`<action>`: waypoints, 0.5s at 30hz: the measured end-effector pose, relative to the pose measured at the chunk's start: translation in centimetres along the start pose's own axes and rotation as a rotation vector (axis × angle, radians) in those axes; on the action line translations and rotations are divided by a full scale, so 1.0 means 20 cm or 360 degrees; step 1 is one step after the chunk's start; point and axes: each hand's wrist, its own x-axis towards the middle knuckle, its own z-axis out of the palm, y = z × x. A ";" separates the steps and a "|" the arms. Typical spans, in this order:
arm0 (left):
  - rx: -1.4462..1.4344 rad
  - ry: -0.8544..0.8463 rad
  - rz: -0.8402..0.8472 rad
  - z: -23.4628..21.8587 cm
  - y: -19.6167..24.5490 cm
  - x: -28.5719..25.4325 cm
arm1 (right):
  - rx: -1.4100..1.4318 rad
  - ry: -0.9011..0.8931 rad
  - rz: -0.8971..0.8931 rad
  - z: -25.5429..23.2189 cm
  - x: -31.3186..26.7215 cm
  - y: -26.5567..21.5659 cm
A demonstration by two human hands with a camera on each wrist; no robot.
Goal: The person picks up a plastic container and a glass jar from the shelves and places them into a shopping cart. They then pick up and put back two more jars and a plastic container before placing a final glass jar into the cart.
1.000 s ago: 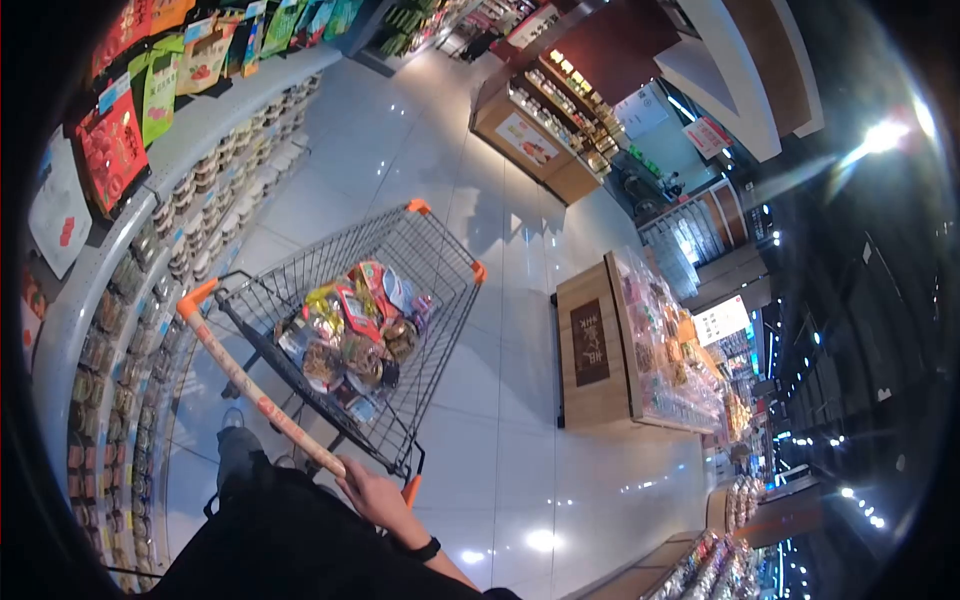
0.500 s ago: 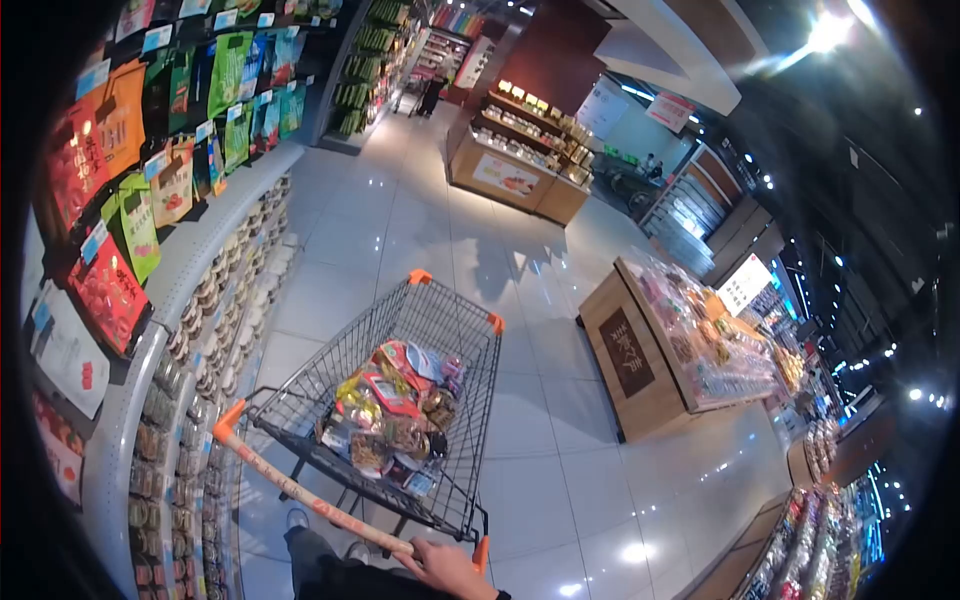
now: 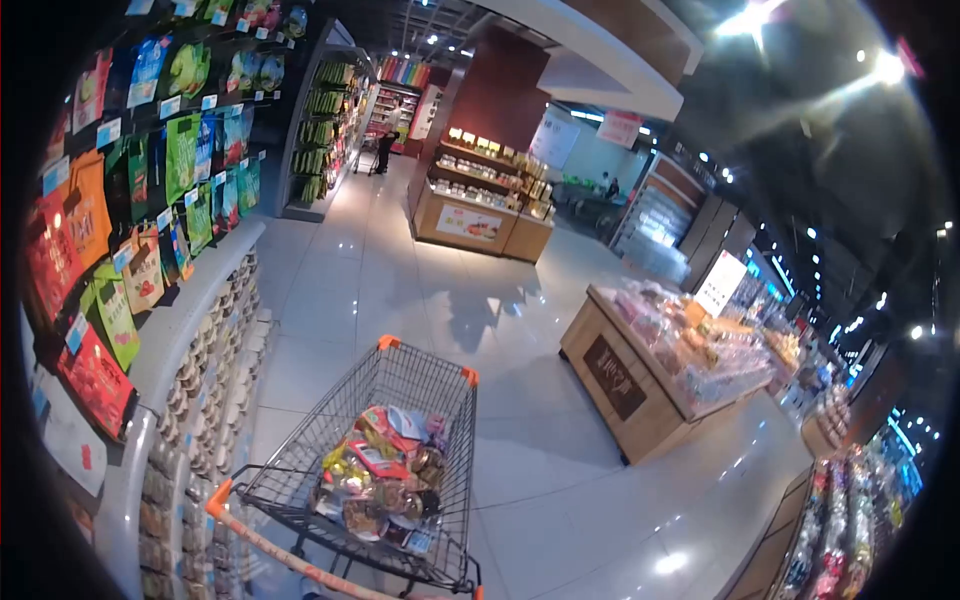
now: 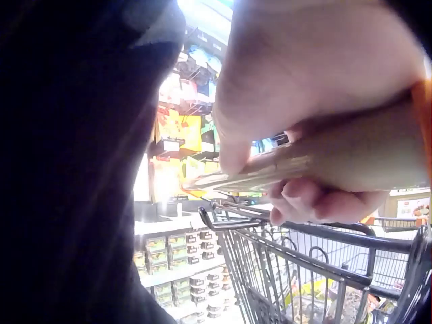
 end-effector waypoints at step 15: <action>0.0138 -0.0470 -0.0031 -0.03 0.31 0.07 | -0.0382 0.0137 0.0053 0.11 0.07 0.07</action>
